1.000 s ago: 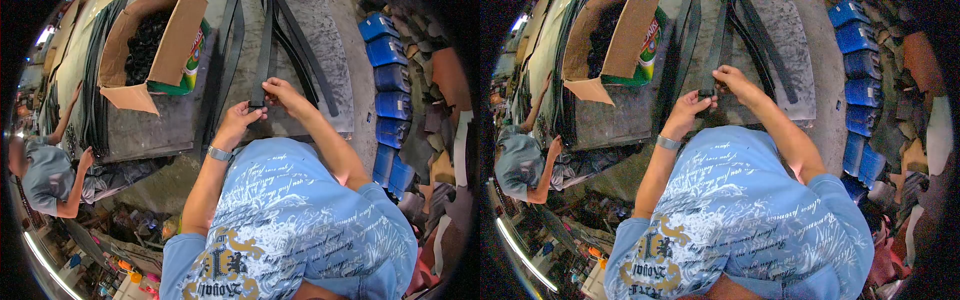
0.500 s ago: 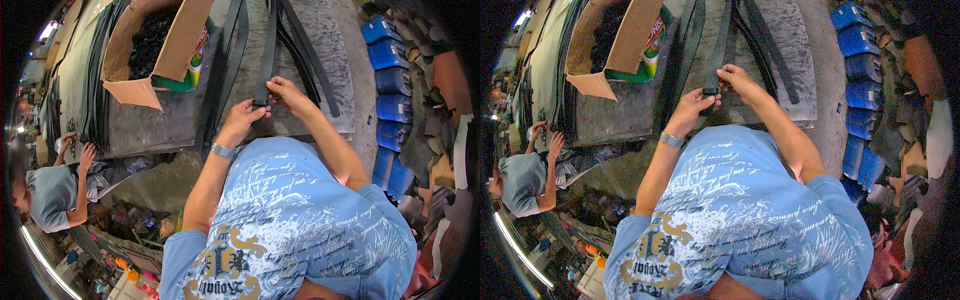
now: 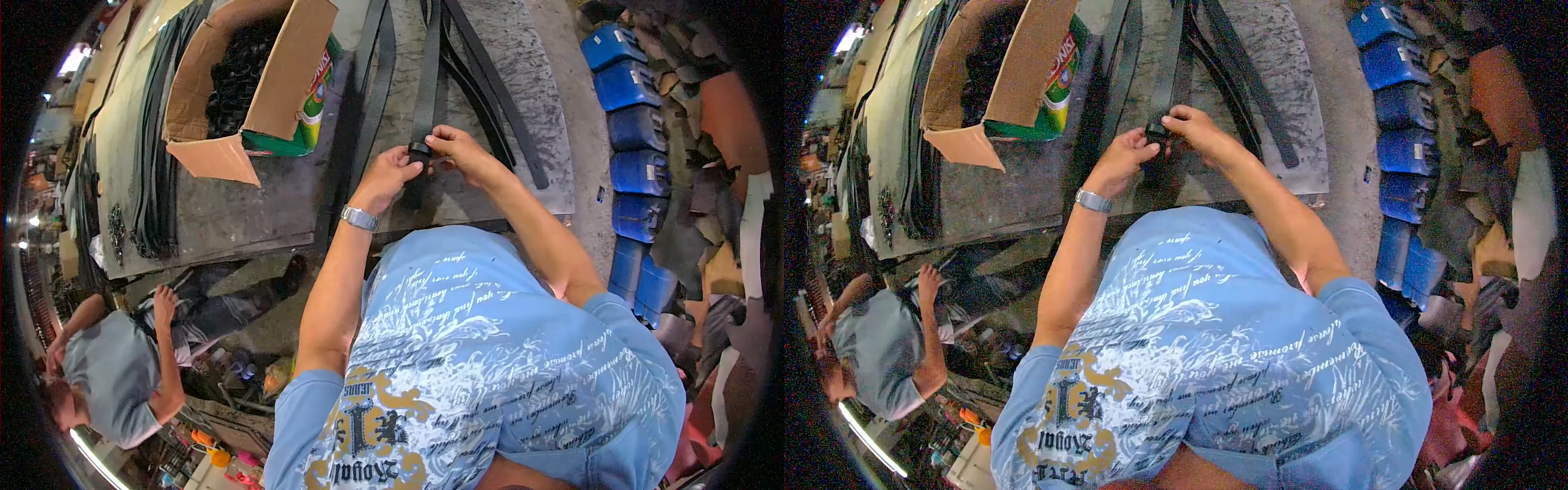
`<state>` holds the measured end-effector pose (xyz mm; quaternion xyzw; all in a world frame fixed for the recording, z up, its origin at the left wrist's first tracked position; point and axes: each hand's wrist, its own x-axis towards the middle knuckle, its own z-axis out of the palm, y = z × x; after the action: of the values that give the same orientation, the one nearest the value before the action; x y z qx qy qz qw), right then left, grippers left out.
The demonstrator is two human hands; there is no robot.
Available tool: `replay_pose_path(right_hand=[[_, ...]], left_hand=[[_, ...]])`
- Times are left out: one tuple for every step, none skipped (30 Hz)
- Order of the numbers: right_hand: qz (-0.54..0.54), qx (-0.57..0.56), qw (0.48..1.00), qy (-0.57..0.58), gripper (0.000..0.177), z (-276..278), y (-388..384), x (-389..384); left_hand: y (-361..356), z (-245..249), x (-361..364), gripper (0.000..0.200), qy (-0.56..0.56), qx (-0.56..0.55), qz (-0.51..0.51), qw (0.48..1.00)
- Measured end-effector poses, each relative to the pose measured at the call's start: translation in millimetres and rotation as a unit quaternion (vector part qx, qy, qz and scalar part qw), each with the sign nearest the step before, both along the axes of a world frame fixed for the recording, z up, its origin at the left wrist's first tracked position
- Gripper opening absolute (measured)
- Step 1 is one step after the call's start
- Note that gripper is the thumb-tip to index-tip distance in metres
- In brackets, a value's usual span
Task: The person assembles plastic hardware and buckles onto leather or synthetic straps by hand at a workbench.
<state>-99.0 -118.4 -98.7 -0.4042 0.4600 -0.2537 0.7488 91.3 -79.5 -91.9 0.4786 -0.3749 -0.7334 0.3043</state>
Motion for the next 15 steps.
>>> replay_pose_path(right_hand=[[-0.001, -0.008, 1.000, 0.002, 0.016, 0.1, 0.0, 0.4], [-0.001, -0.003, 1.000, -0.003, 0.016, 0.7, 0.2, 0.3], [0.000, 0.001, 1.000, -0.008, 0.017, 1.9, 1.2, 0.5], [0.002, 0.006, 1.000, -0.013, 0.017, 4.0, 2.2, 1.8], [-0.011, 0.001, 1.000, -0.009, 0.017, 5.7, 3.3, 3.9], [-0.024, -0.005, 1.000, -0.005, 0.018, 7.8, 4.6, 5.8], [-0.036, -0.012, 0.999, -0.001, 0.019, 9.4, 5.5, 7.1], [-0.034, -0.007, 0.999, -0.004, 0.020, 10.0, 6.3, 6.9], [-0.030, -0.002, 1.000, -0.008, 0.020, 9.4, 7.4, 6.6], [-0.025, 0.004, 1.000, -0.011, 0.021, 7.5, 6.9, 9.2], [-0.014, -0.022, 1.000, 0.014, 0.022, -1.5, 3.3, 12.6], [-0.008, -0.048, 0.998, 0.042, 0.023, -16.6, -1.1, 12.1], [-0.007, -0.073, 0.995, 0.074, 0.024, -29.5, -3.3, 6.1], [-0.031, -0.071, 0.991, 0.110, 0.027, -36.7, -3.3, 8.4], [-0.024, -0.079, 0.990, 0.117, 0.027, -57.5, -2.9, 6.8]], left_hand=[[2.7, 14.5, -3.8, 0.035, -0.027, 0.005, 0.014, 1.000], [4.5, 22.5, -5.2, 0.035, -0.054, 0.011, 0.029, 0.998], [3.9, 15.6, -2.9, 0.035, -0.030, 0.012, 0.014, 0.999], [1.7, 9.4, -0.9, 0.035, -0.006, 0.013, 0.000, 1.000], [1.1, 4.0, 1.9, 0.035, 0.018, 0.014, -0.015, 1.000], [3.4, -1.4, 2.9, 0.034, 0.029, 0.023, 0.005, 0.999], [5.4, 4.3, -1.2, 0.033, 0.040, 0.030, 0.025, 0.998], [5.3, 8.0, -4.0, 0.033, 0.051, 0.036, 0.046, 0.997], [5.1, 5.1, -3.9, 0.031, 0.024, 0.025, 0.054, 0.998], [5.9, -1.7, -1.9, 0.030, -0.002, 0.014, 0.063, 0.998], [5.2, -6.0, -0.8, 0.029, -0.028, 0.004, 0.069, 0.997], [7.9, -9.8, 2.4, 0.026, -0.069, 0.010, 0.052, 0.996], [15.4, -10.5, 7.7, 0.025, -0.107, 0.016, 0.029, 0.994], [23.1, -10.8, 10.7, 0.023, -0.143, 0.020, 0.002, 0.989], [33.8, -10.5, 14.2, 0.027, -0.110, 0.071, -0.007, 0.991]])
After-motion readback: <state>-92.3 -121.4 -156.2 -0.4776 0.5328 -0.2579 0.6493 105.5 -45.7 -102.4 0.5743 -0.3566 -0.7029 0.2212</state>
